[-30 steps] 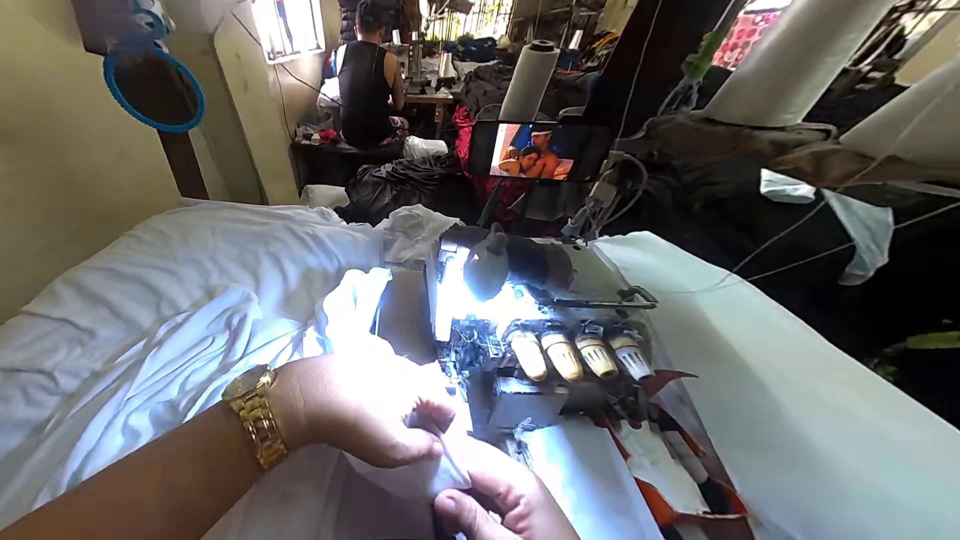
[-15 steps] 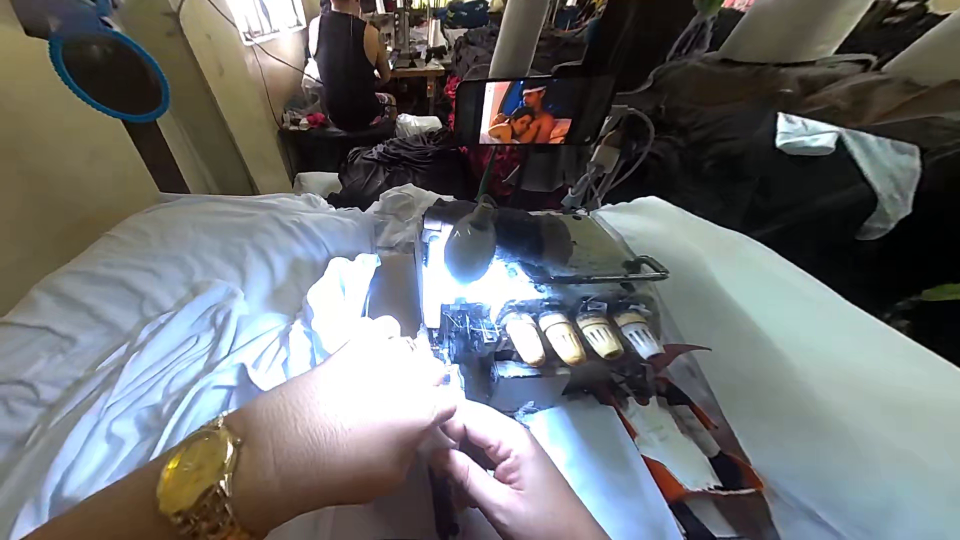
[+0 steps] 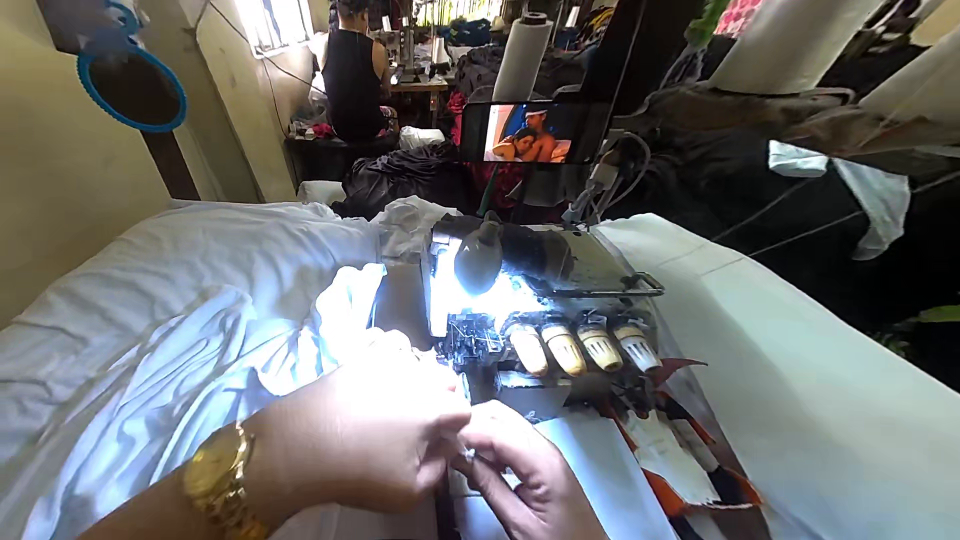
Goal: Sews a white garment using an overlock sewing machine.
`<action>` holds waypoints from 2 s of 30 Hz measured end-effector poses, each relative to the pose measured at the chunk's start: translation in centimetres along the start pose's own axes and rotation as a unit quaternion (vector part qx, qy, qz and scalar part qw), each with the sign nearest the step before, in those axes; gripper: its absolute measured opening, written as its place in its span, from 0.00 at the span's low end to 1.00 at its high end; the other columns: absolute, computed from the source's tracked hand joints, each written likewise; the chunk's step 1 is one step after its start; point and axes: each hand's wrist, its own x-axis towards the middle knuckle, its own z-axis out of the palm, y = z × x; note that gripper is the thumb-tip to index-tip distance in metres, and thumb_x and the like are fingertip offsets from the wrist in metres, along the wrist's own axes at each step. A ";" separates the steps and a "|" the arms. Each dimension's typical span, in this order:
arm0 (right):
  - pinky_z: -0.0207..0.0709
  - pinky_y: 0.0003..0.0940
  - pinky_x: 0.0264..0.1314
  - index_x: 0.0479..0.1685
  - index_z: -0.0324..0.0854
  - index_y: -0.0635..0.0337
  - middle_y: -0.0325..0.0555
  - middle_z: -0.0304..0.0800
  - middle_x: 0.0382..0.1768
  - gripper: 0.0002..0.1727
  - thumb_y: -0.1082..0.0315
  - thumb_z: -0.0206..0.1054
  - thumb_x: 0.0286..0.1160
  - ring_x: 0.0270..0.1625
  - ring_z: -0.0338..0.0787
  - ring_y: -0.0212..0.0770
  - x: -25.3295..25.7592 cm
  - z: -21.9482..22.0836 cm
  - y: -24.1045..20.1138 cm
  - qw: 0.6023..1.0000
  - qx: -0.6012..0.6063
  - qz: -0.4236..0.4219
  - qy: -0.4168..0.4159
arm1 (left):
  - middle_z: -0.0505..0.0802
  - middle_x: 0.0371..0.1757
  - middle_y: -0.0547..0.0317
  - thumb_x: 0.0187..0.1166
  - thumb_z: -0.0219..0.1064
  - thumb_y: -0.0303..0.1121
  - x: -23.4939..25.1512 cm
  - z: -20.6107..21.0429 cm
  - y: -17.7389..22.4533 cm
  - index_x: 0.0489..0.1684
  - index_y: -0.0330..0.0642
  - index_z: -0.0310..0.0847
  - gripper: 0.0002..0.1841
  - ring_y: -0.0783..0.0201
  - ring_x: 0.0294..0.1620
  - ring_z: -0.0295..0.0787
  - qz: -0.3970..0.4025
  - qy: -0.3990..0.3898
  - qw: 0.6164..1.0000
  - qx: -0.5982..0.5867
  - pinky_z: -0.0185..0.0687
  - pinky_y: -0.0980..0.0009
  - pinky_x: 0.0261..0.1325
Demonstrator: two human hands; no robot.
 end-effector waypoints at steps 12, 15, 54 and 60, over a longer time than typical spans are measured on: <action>0.71 0.20 0.53 0.42 0.95 0.46 0.41 0.82 0.37 0.09 0.67 0.69 0.73 0.47 0.79 0.30 -0.3 0.3 1.7 0.977 -0.197 -0.044 0.074 | 0.92 0.36 0.65 0.80 0.60 0.41 -1.4 7.6 1.0 0.41 0.54 0.88 0.09 0.59 0.39 0.90 -0.079 0.227 0.963 0.121 0.81 0.52 0.48; 0.76 0.20 0.48 0.50 0.95 0.53 0.45 0.85 0.39 0.13 0.71 0.66 0.74 0.45 0.82 0.32 -0.5 0.4 1.2 0.973 -0.211 -0.028 0.085 | 0.94 0.48 0.65 0.81 0.60 0.44 -0.6 8.8 -0.4 0.43 0.57 0.92 0.12 0.58 0.53 0.91 -0.166 0.284 0.933 0.143 0.81 0.47 0.60; 0.70 0.52 0.83 0.58 0.88 0.62 0.61 0.90 0.63 0.15 0.65 0.69 0.78 0.76 0.82 0.54 0.2 5.7 -7.1 0.982 -0.127 -0.120 -0.073 | 0.90 0.51 0.60 0.86 0.64 0.45 -10.0 9.3 11.0 0.45 0.51 0.84 0.10 0.63 0.64 0.83 -0.155 0.534 0.828 0.065 0.64 0.66 0.81; 0.73 0.12 0.65 0.53 0.84 0.49 0.19 0.88 0.50 0.10 0.60 0.59 0.88 0.59 0.81 0.11 1.9 4.9 -15.6 0.974 0.106 -0.190 -0.067 | 0.93 0.63 0.54 0.76 0.66 0.26 -17.0 12.0 4.5 0.63 0.40 0.88 0.18 0.61 0.72 0.86 -0.385 0.531 0.750 -0.089 0.70 0.48 0.82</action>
